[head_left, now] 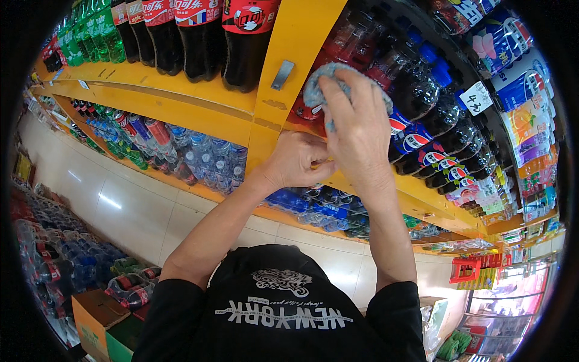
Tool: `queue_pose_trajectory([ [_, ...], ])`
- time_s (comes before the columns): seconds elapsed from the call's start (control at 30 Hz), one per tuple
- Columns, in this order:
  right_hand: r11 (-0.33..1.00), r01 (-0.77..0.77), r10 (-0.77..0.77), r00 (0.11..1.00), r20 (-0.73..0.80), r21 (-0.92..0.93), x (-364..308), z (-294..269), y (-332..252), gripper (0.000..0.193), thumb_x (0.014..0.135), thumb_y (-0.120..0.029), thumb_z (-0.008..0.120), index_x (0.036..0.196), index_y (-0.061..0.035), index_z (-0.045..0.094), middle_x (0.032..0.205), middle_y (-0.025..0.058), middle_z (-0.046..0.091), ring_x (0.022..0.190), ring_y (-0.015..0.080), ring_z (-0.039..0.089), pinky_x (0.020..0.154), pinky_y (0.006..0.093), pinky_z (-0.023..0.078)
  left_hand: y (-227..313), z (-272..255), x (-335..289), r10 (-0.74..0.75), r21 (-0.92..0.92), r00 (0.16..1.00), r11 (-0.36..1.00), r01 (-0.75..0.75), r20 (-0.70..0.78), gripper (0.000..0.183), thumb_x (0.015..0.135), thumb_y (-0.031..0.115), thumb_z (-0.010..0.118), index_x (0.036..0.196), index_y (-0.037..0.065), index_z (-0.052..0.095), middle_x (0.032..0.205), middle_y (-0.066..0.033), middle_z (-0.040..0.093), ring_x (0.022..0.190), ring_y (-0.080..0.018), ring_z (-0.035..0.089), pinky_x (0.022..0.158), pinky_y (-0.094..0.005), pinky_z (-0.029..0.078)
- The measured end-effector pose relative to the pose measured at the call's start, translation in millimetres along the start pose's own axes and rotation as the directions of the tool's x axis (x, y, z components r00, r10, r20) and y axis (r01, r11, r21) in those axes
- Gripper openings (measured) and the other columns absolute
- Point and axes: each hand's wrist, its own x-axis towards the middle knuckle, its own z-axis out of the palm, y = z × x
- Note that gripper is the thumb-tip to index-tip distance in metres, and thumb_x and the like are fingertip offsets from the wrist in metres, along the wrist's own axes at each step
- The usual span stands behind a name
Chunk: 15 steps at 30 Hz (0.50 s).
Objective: The person wipes the front edge of a yellow store shelf with a cloth, then picks up and wipes individual beverage bottles before placing them back. The person moves along the aisle, repeating the wiping and bottle-handling actions across multiple shelves.
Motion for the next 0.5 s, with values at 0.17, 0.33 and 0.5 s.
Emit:
queue_pose_trajectory([
  [0.17,0.998,-0.007,0.002,0.997,0.075,0.07,-18,4,-5,0.038,0.068,0.004,0.065,0.105,-0.0023,0.063,0.111,0.0147,0.057,0.097,0.0338,0.057,0.08,0.0395,0.049,3,-8,-2,-0.027,0.047,0.991,0.999,0.021,0.132,0.022,0.07,0.025,0.072,0.06,0.008,0.062,0.058,-0.0092,0.06,0.055,-0.0265,0.06,0.052,-0.0383,0.046],
  [0.33,0.984,-0.067,0.037,0.983,0.181,0.166,-40,14,-5,0.034,0.07,-0.003,0.063,0.103,-0.0013,0.063,0.103,0.0124,0.057,0.092,0.0312,0.057,0.078,0.0385,0.049,11,-9,-18,0.118,0.122,0.991,0.985,-0.125,0.06,0.018,0.067,0.02,0.074,0.063,0.007,0.062,0.059,-0.0088,0.059,0.055,-0.0271,0.059,0.051,-0.0377,0.046],
  [0.5,0.973,-0.141,0.091,0.962,0.259,0.184,-60,34,-11,0.031,0.071,-0.005,0.06,0.102,-0.0011,0.063,0.098,0.0105,0.056,0.088,0.0291,0.057,0.074,0.0372,0.05,16,-15,-42,0.105,0.147,0.993,0.983,-0.111,0.047,0.018,0.064,0.015,0.076,0.066,0.007,0.061,0.059,-0.0082,0.058,0.055,-0.0262,0.059,0.051,-0.0352,0.046],
])
